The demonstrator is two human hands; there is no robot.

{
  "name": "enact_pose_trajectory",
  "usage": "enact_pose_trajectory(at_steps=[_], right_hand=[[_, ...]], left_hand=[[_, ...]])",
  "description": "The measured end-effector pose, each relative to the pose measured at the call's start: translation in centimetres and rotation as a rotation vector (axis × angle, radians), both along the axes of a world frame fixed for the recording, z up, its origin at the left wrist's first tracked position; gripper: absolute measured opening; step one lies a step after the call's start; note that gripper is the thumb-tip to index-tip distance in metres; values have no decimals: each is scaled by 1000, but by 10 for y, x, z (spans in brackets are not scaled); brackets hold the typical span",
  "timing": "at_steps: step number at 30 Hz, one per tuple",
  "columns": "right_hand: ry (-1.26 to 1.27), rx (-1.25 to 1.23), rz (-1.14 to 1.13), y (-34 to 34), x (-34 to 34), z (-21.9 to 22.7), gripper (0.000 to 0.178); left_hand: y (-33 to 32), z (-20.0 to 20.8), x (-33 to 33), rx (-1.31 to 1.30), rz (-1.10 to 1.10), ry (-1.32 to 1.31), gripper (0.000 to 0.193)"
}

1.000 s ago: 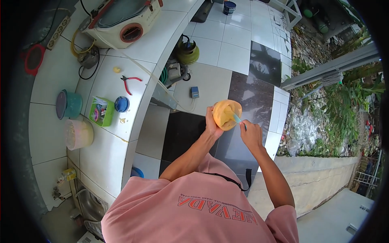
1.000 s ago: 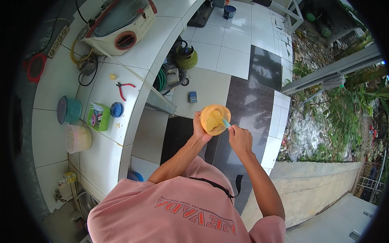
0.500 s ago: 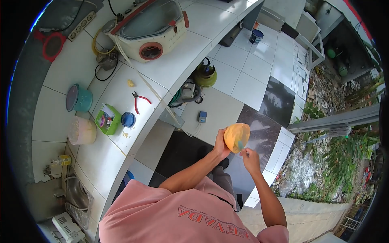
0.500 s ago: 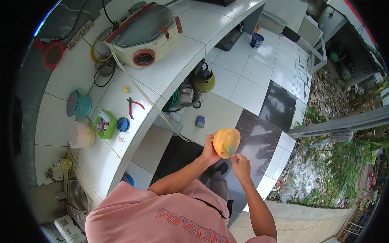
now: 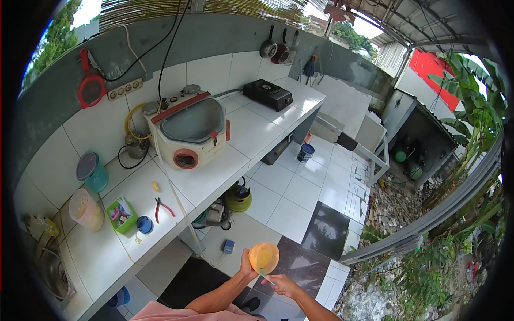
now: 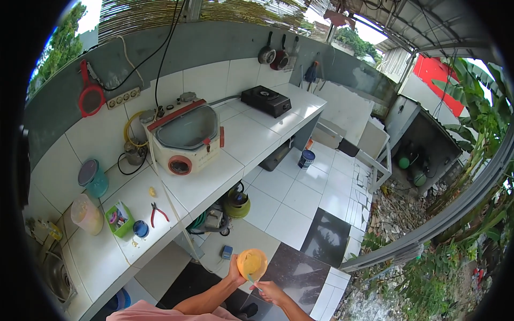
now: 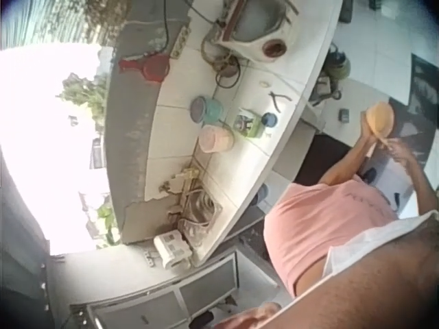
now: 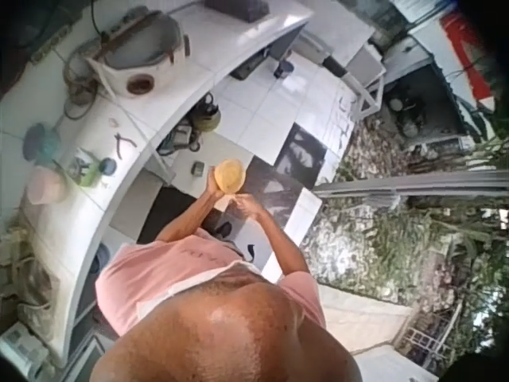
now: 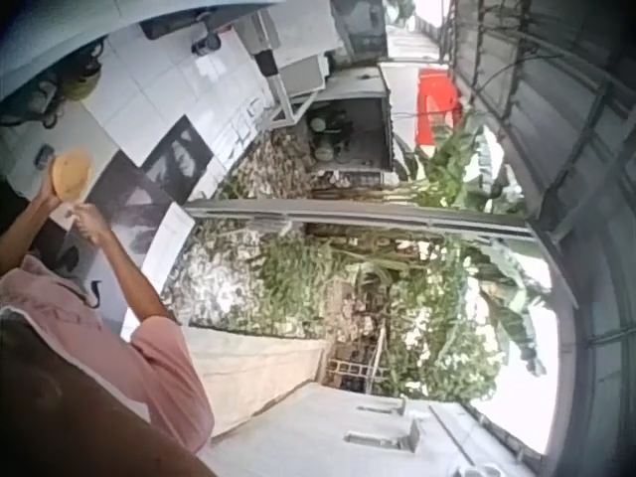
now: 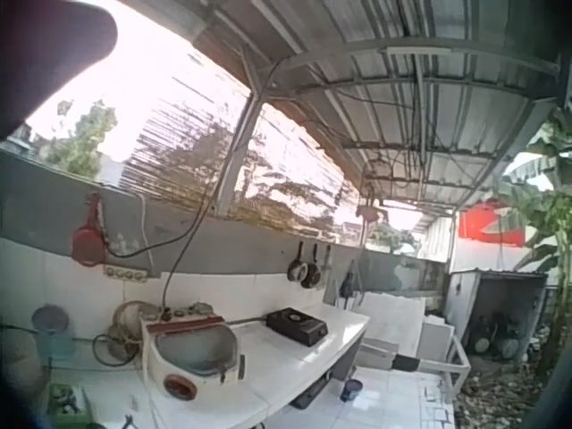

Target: Mixing dental impression material in a bowl and loading it into a tray.

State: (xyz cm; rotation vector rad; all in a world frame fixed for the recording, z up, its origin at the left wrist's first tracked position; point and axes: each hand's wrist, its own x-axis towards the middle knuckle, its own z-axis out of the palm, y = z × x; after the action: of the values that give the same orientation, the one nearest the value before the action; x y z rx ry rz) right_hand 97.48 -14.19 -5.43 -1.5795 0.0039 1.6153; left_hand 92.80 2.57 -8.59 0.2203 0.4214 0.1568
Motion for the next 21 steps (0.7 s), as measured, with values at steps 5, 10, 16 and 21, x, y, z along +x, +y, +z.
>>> enact_pose_trajectory(at_steps=[5,10,16,21], right_hand=[[-1393,-180,175,0,-8,22,27],[-1603,-91,425,10,17,77,22],[-1567,-179,227,-14,24,14,22],[134,130,-319,10,-8,37,34]], left_hand=[[-7,-14,14,53,3,34,48],[-3,1,14,76,-137,65,48],[-3,12,30,218,-93,62,47],[0,16,21,214,-87,34,40]])
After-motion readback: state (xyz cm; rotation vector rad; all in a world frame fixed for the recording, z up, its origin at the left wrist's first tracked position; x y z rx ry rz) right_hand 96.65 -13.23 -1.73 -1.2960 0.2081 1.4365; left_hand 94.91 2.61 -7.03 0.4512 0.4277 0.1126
